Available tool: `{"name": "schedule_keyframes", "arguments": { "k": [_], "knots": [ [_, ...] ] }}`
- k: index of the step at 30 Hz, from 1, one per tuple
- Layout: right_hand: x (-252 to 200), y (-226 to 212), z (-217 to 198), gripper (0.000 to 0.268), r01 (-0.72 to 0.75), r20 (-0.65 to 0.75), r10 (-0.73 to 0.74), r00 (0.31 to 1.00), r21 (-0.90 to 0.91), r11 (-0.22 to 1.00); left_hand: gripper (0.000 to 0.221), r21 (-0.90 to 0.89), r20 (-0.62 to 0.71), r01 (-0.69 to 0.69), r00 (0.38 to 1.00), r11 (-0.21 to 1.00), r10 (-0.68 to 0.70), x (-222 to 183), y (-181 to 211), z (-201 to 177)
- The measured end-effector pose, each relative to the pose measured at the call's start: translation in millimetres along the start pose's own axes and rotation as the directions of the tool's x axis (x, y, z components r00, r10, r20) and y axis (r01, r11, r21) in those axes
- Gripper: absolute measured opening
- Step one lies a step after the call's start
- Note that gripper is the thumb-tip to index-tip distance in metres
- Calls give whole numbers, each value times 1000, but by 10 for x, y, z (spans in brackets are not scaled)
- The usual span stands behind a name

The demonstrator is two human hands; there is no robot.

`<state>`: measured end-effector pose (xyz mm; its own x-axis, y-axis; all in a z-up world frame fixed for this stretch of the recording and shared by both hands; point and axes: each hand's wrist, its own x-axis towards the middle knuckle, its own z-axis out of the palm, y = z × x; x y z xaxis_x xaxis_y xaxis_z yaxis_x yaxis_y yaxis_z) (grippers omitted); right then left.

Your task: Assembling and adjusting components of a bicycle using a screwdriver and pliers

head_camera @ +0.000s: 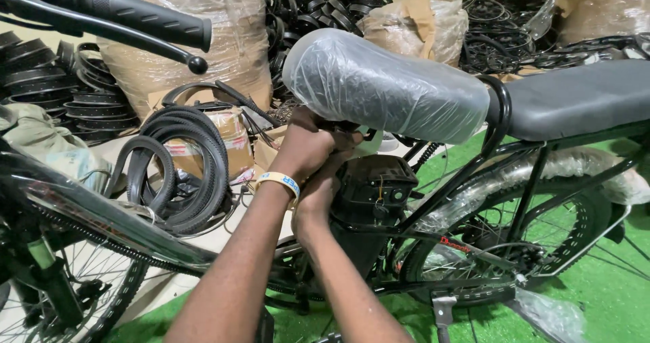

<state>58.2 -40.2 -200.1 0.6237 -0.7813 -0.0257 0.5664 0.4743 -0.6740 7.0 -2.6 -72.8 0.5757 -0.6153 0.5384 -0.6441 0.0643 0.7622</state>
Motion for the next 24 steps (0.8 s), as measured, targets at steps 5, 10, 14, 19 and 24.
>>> {"name": "schedule_keyframes", "arguments": {
  "k": [5,10,14,19,24],
  "knots": [
    [-10,69,63,38,6,-1,-6,1000,-11,1000,48,-22,-1,-10,1000,1000,10,-97,-12,11],
    [-13,64,-29,38,23,-2,-23,1000,-27,999,34,115,-25,32,999,993,-29,-130,91,-7],
    [-51,107,-46,38,17,10,-17,1000,-34,999,46,-71,51,-11,999,997,15,93,-15,-196],
    [57,231,-55,45,25,18,-26,1000,26,999,47,9,59,34,998,999,-34,62,115,-159],
    [-92,202,10,50,55,44,-60,997,108,993,48,104,55,76,995,992,-82,8,262,-127]
  ]
}}
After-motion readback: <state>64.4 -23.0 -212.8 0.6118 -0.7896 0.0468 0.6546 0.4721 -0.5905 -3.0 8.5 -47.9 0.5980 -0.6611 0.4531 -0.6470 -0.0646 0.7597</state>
